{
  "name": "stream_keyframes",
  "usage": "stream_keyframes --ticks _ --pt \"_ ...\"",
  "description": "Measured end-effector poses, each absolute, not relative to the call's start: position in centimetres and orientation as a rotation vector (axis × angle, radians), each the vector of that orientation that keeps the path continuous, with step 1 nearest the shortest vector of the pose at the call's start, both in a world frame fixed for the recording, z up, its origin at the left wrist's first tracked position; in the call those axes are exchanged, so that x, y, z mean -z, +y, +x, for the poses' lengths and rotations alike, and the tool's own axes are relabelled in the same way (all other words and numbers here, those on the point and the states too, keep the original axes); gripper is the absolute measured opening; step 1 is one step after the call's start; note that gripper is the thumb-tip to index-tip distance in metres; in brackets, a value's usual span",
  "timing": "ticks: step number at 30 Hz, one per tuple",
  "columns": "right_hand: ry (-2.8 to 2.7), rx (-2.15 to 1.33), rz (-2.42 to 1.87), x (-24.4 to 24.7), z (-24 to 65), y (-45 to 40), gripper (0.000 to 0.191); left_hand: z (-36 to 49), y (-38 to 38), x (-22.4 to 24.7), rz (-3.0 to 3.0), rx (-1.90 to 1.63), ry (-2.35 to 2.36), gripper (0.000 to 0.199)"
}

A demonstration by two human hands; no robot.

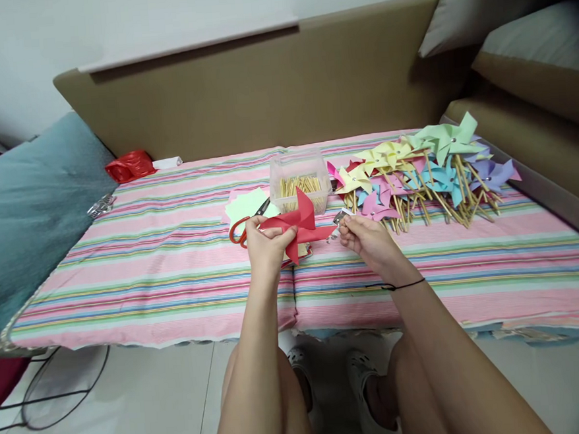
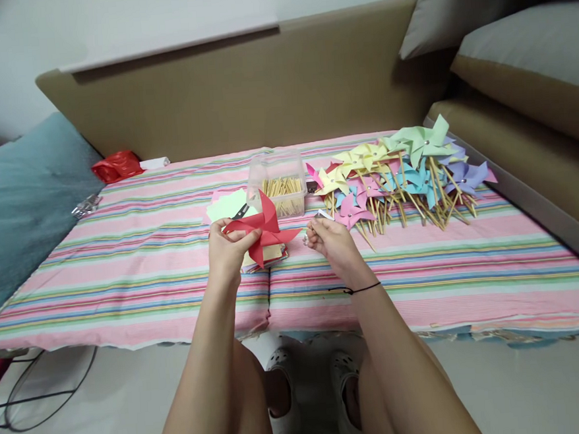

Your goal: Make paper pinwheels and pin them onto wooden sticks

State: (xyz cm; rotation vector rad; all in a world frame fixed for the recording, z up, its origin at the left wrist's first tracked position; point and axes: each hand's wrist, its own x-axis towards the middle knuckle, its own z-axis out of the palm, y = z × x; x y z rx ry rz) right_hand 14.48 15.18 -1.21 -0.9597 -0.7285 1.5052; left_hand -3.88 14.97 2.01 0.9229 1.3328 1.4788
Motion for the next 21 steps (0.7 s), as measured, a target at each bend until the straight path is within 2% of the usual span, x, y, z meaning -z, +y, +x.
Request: stream_keyframes --ticks 6,12,21 --pt "-0.761 -1.314 -0.928 0.3 14.7 14.8 0.029 -3.7 15.0 -2.0 0.958 -1.475 1.312 0.06" --pt "-1.151 -1.076 -0.867 -1.4 14.1 13.6 0.011 -2.9 14.6 -1.9 1.121 -1.415 1.345 0.055" --pt "-1.151 -1.028 -0.971 -0.5 12.7 13.6 0.007 -1.5 14.3 -1.8 1.24 -1.33 1.362 0.052"
